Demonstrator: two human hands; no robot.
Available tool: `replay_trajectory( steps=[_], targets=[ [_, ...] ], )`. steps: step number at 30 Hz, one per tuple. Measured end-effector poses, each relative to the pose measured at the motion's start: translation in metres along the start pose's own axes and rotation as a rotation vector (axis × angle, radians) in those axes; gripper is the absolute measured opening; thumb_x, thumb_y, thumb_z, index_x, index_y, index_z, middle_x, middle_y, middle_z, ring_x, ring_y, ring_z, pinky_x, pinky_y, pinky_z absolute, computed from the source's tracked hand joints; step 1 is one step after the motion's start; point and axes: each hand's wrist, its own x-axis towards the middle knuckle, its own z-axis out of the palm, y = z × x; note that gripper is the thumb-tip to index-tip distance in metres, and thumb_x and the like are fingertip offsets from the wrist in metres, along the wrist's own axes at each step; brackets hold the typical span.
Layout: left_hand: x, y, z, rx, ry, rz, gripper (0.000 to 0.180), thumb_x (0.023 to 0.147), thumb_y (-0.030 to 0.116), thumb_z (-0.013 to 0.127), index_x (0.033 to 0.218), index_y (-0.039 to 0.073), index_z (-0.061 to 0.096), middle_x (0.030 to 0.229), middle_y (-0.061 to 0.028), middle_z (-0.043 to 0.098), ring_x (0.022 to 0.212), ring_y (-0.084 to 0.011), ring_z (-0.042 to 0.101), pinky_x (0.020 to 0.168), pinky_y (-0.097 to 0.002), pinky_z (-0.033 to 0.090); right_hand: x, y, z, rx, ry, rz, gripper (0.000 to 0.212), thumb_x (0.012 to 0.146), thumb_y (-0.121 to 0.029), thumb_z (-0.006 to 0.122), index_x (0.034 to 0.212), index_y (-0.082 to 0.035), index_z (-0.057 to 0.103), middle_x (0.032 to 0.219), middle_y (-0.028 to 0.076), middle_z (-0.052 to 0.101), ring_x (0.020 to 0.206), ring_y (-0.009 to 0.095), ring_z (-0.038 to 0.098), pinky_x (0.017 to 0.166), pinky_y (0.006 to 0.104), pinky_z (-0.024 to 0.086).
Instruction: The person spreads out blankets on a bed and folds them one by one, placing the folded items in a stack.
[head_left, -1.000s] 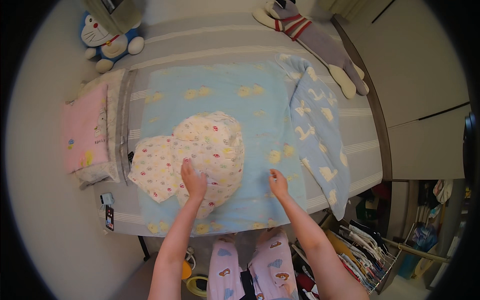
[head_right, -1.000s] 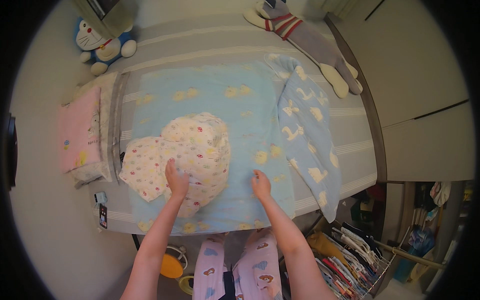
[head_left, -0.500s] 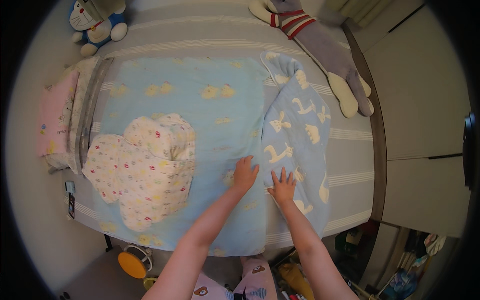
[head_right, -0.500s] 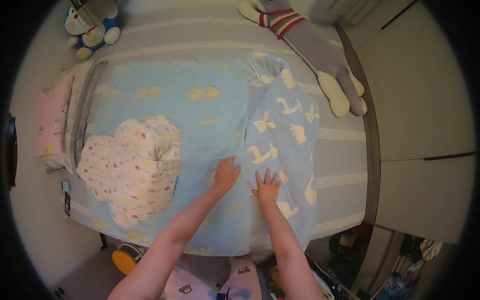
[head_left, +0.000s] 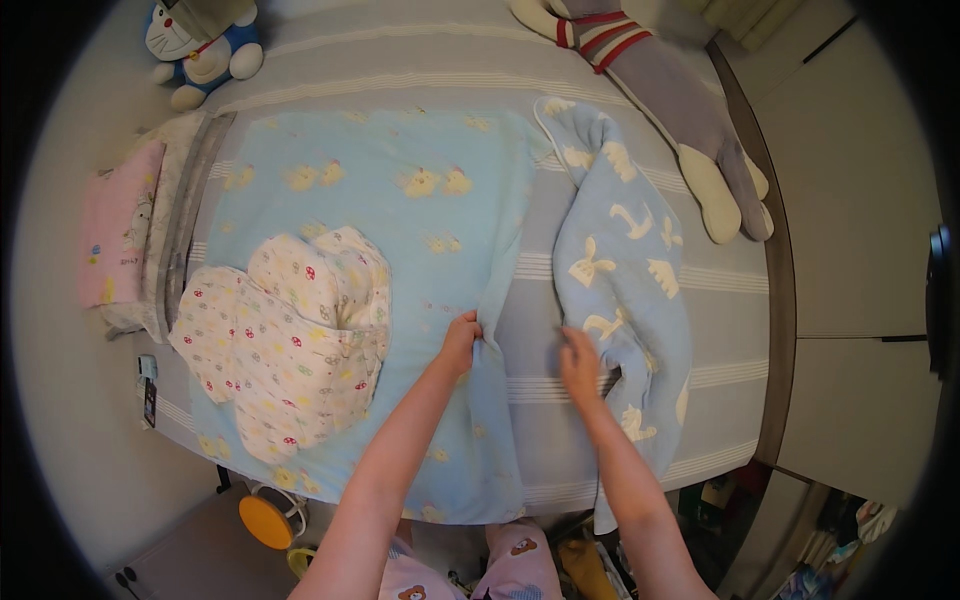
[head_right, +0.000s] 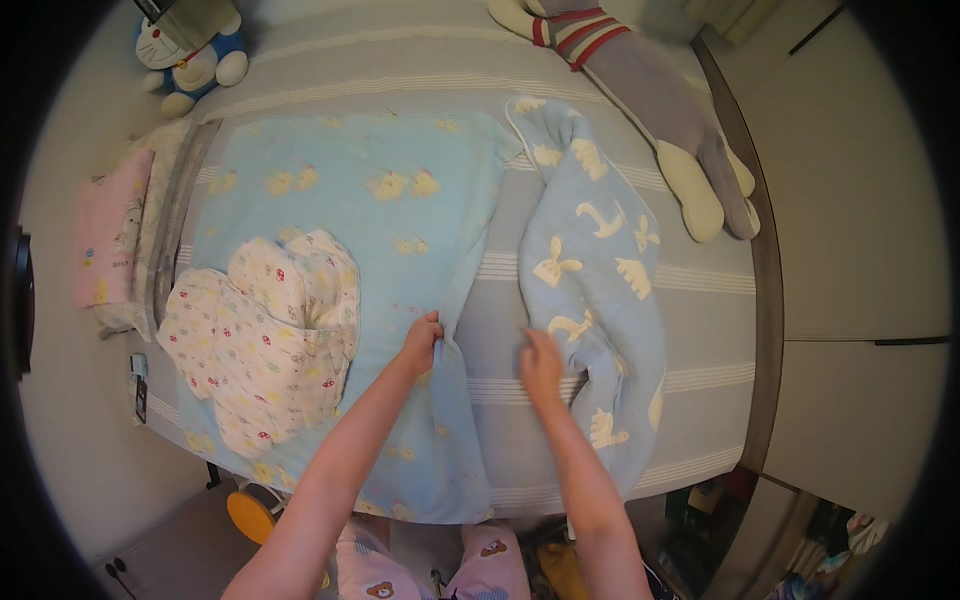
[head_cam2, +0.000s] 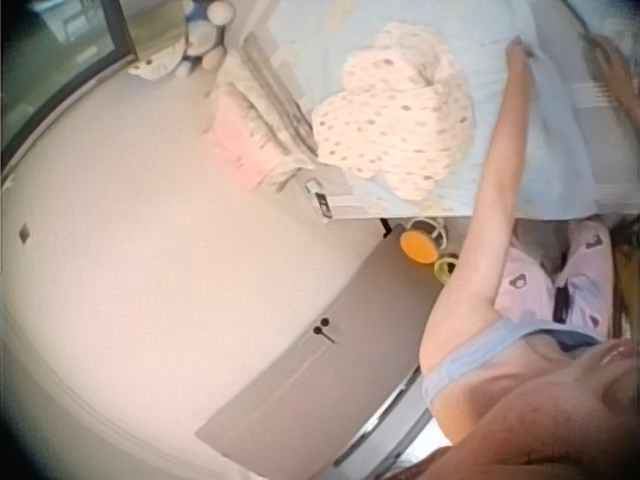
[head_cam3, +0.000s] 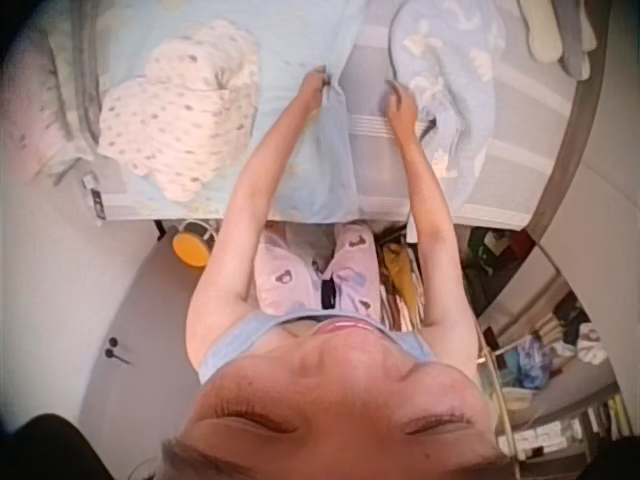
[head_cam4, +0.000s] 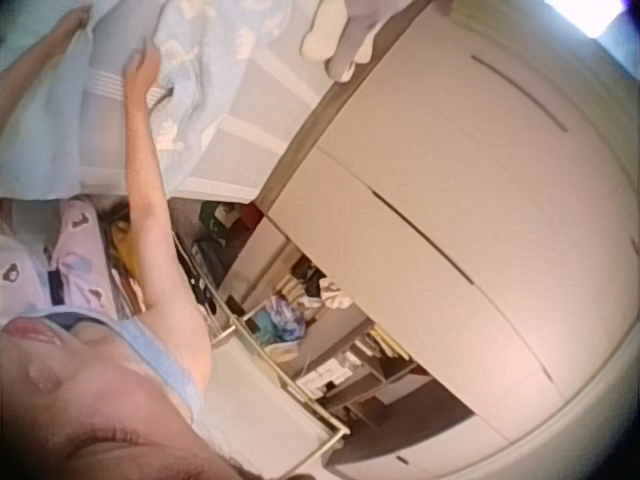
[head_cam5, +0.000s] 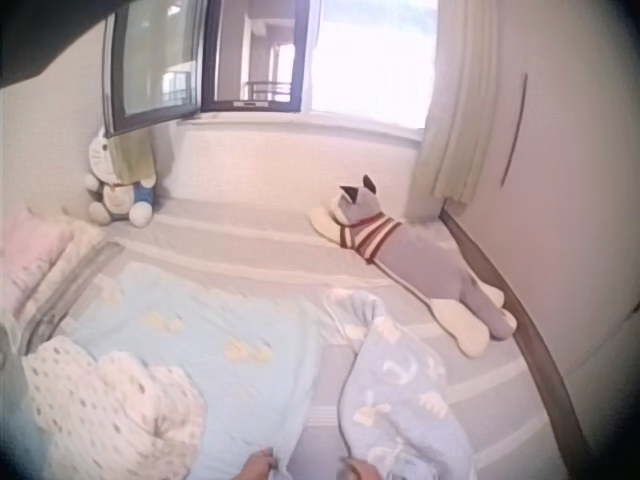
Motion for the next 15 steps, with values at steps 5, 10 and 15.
replay_trajectory(
  steps=[5, 10, 15],
  targets=[
    [-0.013, 0.016, 0.001, 0.392, -0.067, -0.053, 0.027, 0.072, 0.005, 0.041, 0.093, 0.003, 0.057, 0.078, -0.0041, 0.058, 0.066, -0.0134, 0.054, 0.061, -0.0249, 0.044, 0.069, -0.090, 0.079, 0.729, -0.050, 0.867, 0.037, 0.068, -0.016, 0.057, 0.099, 0.004, 0.053, 0.098, 0.020, 0.055, 0.093, 0.027, 0.052, 0.080, 0.0322, 0.039],
    [0.018, 0.067, -0.006, 1.115, 0.036, 0.540, 0.028, 0.075, 0.013, 0.045, 0.102, 0.008, 0.055, 0.092, -0.0111, 0.057, 0.085, -0.0198, 0.054, 0.072, -0.0294, 0.042, 0.087, 0.009, 0.076, 0.226, 0.062, 0.589, 0.032, 0.068, -0.019, 0.058, 0.089, 0.004, 0.056, 0.079, 0.011, 0.060, 0.072, 0.021, 0.056, 0.067, 0.0297, 0.043],
    [0.065, 0.125, -0.039, 1.839, 0.372, 0.709, 0.060, 0.074, 0.038, 0.053, 0.125, 0.012, 0.033, 0.130, -0.0236, 0.022, 0.118, -0.0378, 0.024, 0.094, -0.0457, 0.023, 0.151, -0.009, 0.068, 0.192, -0.013, 0.536, 0.028, 0.077, -0.021, 0.051, 0.089, 0.004, 0.057, 0.079, 0.006, 0.059, 0.067, 0.018, 0.053, 0.064, 0.0294, 0.042]
  ],
)
